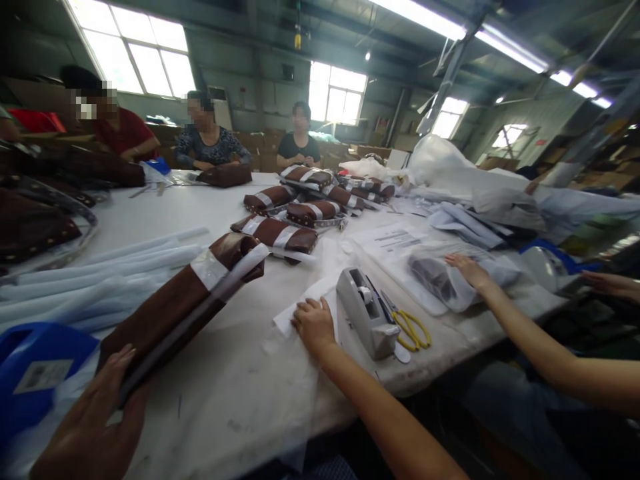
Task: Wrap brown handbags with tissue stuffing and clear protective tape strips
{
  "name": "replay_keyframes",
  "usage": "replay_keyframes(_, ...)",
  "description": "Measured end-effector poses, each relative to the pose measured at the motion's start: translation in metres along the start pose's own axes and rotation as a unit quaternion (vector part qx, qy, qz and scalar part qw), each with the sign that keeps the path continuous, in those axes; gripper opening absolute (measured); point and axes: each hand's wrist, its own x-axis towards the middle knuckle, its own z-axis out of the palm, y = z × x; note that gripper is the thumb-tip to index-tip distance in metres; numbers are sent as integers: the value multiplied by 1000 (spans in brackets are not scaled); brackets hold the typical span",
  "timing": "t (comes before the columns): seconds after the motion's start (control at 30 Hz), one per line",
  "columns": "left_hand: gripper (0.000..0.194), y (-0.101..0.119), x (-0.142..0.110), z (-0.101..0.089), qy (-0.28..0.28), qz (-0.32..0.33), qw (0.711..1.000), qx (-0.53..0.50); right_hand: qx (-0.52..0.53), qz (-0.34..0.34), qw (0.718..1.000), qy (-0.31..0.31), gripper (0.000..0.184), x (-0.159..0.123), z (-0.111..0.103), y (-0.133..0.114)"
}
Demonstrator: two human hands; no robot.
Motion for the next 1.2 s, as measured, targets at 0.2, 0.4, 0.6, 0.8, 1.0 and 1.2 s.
replay_keyframes(0.2,60,5,2,3,11,6,996,85,26,-5,999,20,20,2,6,5)
replay_keyframes(0.4,60,10,6,0,14,3,996,83,68,-30,997,31,14,3,14,6)
replay_keyframes(0.6,60,8,6,-1,15,3,997,82,123,-59,989,65,16,-1,-1,-12)
replay_keyframes(0.8,60,11,9,-2,23,-8,997,78,462,-194,859,-104,21,-66,-3,-76)
replay_keyframes(1.0,61,9,9,-6,18,0,998,53,443,-217,844,-209,30,-101,-17,-92)
replay_keyframes(1.2,61,7,12,-6,28,1,999,44,216,-150,964,-50,51,-79,6,-98)
